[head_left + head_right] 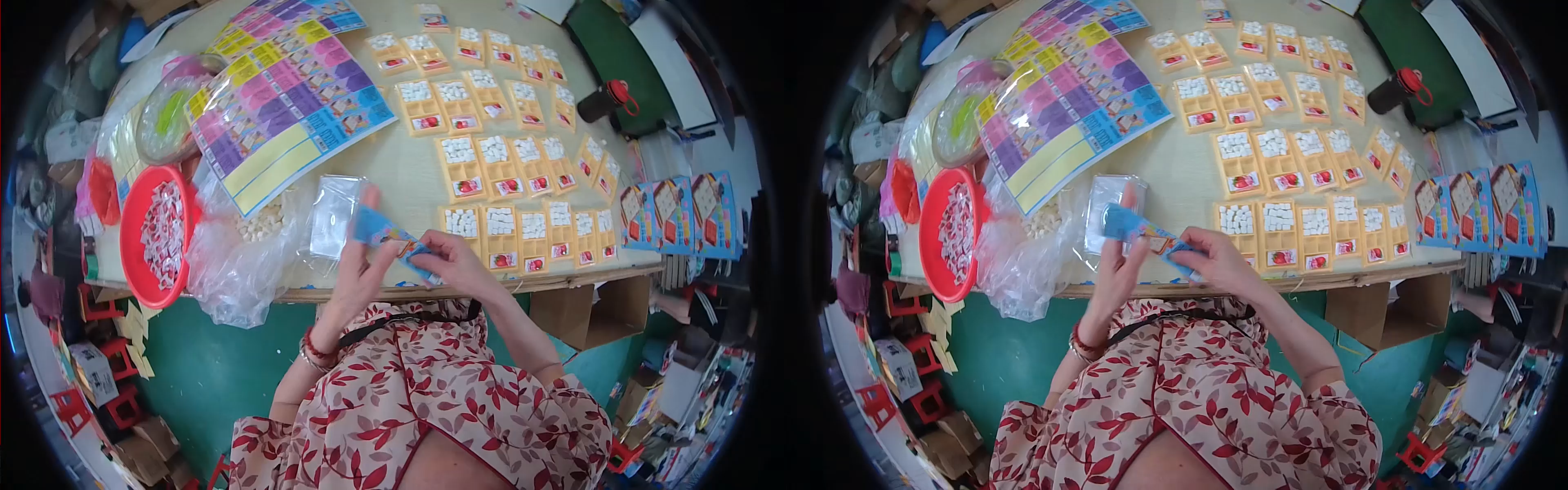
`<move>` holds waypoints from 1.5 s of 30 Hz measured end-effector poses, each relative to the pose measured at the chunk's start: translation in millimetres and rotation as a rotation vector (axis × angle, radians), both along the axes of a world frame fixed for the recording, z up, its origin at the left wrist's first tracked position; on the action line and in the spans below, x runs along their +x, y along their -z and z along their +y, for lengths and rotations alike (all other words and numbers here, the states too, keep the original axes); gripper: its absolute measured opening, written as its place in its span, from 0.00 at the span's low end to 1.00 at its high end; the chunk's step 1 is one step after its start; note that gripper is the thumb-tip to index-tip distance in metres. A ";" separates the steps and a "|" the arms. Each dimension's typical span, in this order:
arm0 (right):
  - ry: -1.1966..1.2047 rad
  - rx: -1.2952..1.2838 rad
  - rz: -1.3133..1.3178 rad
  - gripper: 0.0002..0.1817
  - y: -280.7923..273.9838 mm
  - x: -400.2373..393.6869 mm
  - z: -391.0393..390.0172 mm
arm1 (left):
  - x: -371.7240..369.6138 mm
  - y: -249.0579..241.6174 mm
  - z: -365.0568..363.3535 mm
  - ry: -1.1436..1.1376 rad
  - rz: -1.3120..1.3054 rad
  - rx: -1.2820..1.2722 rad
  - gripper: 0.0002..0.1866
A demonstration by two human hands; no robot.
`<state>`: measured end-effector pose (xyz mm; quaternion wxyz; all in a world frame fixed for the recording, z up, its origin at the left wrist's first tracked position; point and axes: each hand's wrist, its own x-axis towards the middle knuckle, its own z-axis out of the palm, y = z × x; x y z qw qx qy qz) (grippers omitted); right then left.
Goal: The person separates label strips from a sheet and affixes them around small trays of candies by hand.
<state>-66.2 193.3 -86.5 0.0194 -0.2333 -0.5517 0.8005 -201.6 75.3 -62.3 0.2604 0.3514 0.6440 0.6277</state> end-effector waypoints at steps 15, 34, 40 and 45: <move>0.263 -0.141 0.217 0.12 6.1 18.8 4.3 | -60.9 38.0 -65.9 -0.310 0.648 -0.735 0.32; 0.111 0.213 0.221 0.06 -36.7 -26.0 3.4 | -70.8 4.3 -60.1 -0.131 -0.567 -0.063 0.14; -0.079 0.242 0.166 0.07 -51.2 -49.1 1.0 | -59.5 5.2 -44.1 -0.080 -0.745 0.003 0.22; -0.248 0.371 0.044 0.10 -50.3 -42.7 16.6 | -72.0 11.0 -40.0 0.112 -0.828 0.032 0.22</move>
